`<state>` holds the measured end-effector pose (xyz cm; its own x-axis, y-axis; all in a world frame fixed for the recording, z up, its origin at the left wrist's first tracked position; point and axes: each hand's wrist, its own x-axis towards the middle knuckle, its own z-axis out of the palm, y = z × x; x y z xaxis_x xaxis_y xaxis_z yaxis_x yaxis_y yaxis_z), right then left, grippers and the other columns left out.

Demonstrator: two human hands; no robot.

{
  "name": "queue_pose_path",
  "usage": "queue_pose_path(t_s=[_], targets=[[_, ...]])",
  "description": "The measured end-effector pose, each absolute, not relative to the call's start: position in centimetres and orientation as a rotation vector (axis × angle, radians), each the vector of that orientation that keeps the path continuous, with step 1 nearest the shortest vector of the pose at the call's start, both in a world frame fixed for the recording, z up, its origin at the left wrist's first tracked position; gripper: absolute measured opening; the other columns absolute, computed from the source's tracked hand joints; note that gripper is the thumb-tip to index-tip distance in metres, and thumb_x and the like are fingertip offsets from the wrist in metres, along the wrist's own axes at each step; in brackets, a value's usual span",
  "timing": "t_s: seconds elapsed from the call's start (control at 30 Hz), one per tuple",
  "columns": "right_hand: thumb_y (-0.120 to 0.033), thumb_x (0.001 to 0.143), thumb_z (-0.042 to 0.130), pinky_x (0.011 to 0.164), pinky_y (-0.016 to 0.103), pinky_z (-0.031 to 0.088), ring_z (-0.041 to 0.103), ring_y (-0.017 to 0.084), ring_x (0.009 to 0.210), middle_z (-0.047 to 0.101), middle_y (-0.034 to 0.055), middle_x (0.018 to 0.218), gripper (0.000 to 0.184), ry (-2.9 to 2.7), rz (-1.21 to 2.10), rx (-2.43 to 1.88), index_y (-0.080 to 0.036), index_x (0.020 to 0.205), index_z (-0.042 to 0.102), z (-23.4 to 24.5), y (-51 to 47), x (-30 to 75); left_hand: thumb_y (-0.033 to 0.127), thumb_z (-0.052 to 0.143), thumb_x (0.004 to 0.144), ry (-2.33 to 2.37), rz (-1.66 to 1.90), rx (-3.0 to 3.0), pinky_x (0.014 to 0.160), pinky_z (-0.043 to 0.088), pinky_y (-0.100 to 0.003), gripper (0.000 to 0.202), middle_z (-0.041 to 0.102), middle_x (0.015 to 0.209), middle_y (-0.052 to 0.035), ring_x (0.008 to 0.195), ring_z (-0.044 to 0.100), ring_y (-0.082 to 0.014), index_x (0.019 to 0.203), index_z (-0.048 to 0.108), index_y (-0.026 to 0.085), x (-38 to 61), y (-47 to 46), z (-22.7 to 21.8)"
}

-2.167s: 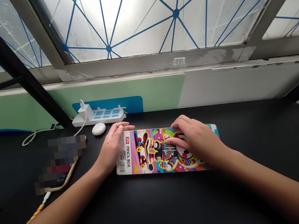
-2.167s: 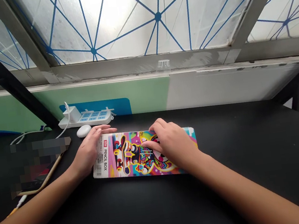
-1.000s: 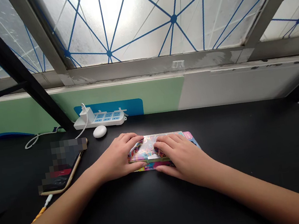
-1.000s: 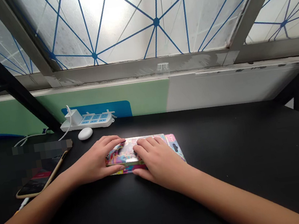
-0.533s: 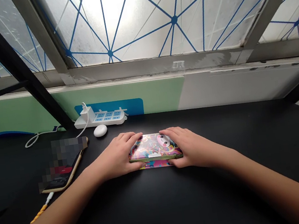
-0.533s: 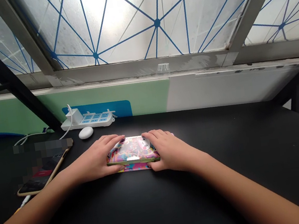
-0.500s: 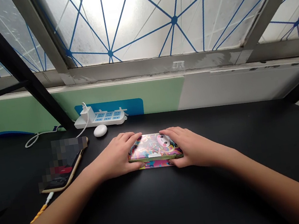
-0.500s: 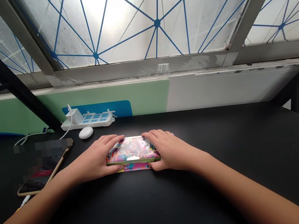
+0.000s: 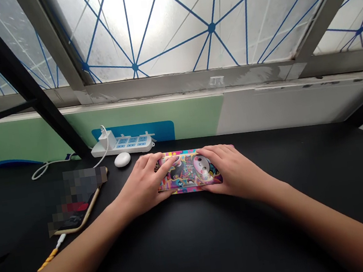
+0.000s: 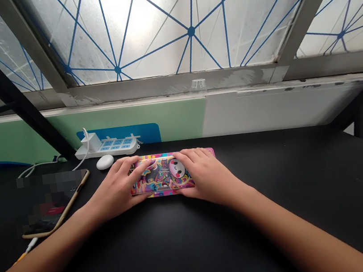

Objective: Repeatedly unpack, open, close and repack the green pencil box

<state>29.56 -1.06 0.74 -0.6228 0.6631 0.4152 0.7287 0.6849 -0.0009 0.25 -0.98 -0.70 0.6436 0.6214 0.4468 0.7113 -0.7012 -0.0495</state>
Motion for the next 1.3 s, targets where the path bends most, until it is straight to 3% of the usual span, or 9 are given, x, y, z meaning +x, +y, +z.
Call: queue_pose_path(t_s=[0.2, 0.33, 0.47, 0.7, 0.8, 0.93, 1.07, 1.17, 1.3], targets=[[-0.037, 0.080, 0.079, 0.099, 0.050, 0.047, 0.060, 0.038, 0.114, 0.063, 0.0215, 0.131, 0.070, -2.471, -0.471, -1.054, -0.010, 0.138, 0.051, 0.5, -1.6, 28.7, 0.063, 0.066, 0.089, -1.107, -0.680, -2.553, 0.119, 0.024, -0.064, 0.085, 0.052, 0.145, -0.0190, 0.135, 0.044, -0.0400, 0.156, 0.036, 0.020, -0.4, -0.2, -0.1], [-0.037, 0.080, 0.080, 0.100, 0.050, 0.046, 0.058, 0.038, 0.114, 0.063, 0.0215, 0.129, 0.070, -2.445, -0.562, -1.030, -0.009, 0.137, 0.052, 0.5, -1.8, 28.5, 0.060, 0.064, 0.092, -1.313, -0.863, -2.475, 0.116, 0.032, -0.060, 0.081, 0.052, 0.147, -0.0196, 0.136, 0.046, -0.0394, 0.155, 0.035, 0.019, -1.4, 0.6, 0.4], [-0.036, 0.082, 0.079, 0.101, 0.050, 0.046, 0.057, 0.037, 0.113, 0.064, 0.0205, 0.125, 0.071, -2.441, -0.592, -1.004, -0.009, 0.141, 0.050, 0.4, -1.9, 28.3, 0.053, 0.066, 0.094, -1.486, -1.082, -2.597, 0.108, 0.045, -0.050, 0.063, 0.059, 0.136, -0.0147, 0.126, 0.056, -0.0321, 0.145, 0.048, 0.020, -1.8, 1.0, 0.3], [-0.048, 0.082, 0.079, 0.110, 0.058, 0.039, 0.056, 0.036, 0.112, 0.063, 0.0189, 0.124, 0.082, -2.410, -0.677, -0.988, -0.012, 0.147, 0.045, 0.1, -2.4, 28.3, 0.044, 0.080, 0.086, -1.292, -1.287, -2.666, 0.099, 0.051, -0.044, 0.051, 0.064, 0.121, -0.0085, 0.114, 0.061, -0.0275, 0.128, 0.060, 0.023, -2.0, 0.8, 0.7], [-0.053, 0.088, 0.071, 0.112, 0.059, 0.037, 0.055, 0.036, 0.116, 0.064, 0.0202, 0.126, 0.071, -2.337, -0.711, -0.996, -0.011, 0.142, 0.050, 0.5, -2.9, 28.1, 0.040, 0.084, 0.083, -1.150, -1.315, -2.654, 0.098, 0.053, -0.043, 0.053, 0.064, 0.119, -0.0084, 0.111, 0.062, -0.0265, 0.128, 0.060, 0.024, -1.9, 0.6, 0.8], [-0.041, 0.094, 0.068, 0.115, 0.060, 0.033, 0.053, 0.039, 0.127, 0.061, 0.0235, 0.138, 0.053, -2.267, -0.764, -1.088, -0.010, 0.135, 0.056, 1.1, -3.2, 28.0, 0.032, 0.085, 0.082, -0.936, -1.297, -2.622, 0.091, 0.056, -0.038, 0.054, 0.064, 0.113, -0.0077, 0.102, 0.064, -0.0232, 0.129, 0.060, 0.024, -1.3, 0.2, 0.2], [-0.023, 0.090, 0.070, 0.103, 0.052, 0.045, 0.068, 0.030, 0.094, 0.075, 0.0147, 0.108, 0.027, -2.420, -0.672, -1.114, -0.012, 0.114, 0.065, 0.8, -2.7, 28.3, 0.029, 0.081, 0.087, -0.803, -1.255, -2.638, 0.081, 0.057, -0.034, 0.038, 0.065, 0.101, -0.0060, 0.090, 0.064, -0.0203, 0.121, 0.066, 0.024, -0.5, 0.0, -0.6], [-0.018, 0.086, 0.072, 0.085, 0.045, 0.052, 0.069, 0.032, 0.093, 0.075, 0.0144, 0.107, 0.028, -2.482, -0.630, -1.111, -0.013, 0.112, 0.067, 0.3, -2.4, 28.3, 0.030, 0.076, 0.091, -0.792, -1.301, -2.645, 0.080, 0.056, -0.035, 0.020, 0.069, 0.093, -0.0063, 0.084, 0.065, -0.0203, 0.108, 0.070, 0.020, -0.3, -0.2, -0.6], [-0.021, 0.089, 0.069, 0.085, 0.046, 0.054, 0.068, 0.034, 0.103, 0.074, 0.0161, 0.115, 0.029, -2.502, -0.581, -1.080, -0.013, 0.117, 0.066, -0.5, -2.6, 27.8, 0.032, 0.058, 0.101, -0.912, -1.336, -2.687, 0.080, 0.054, -0.036, 0.019, 0.074, 0.087, -0.0068, 0.081, 0.067, -0.0211, 0.100, 0.071, 0.018, -0.8, -0.2, 0.3]])
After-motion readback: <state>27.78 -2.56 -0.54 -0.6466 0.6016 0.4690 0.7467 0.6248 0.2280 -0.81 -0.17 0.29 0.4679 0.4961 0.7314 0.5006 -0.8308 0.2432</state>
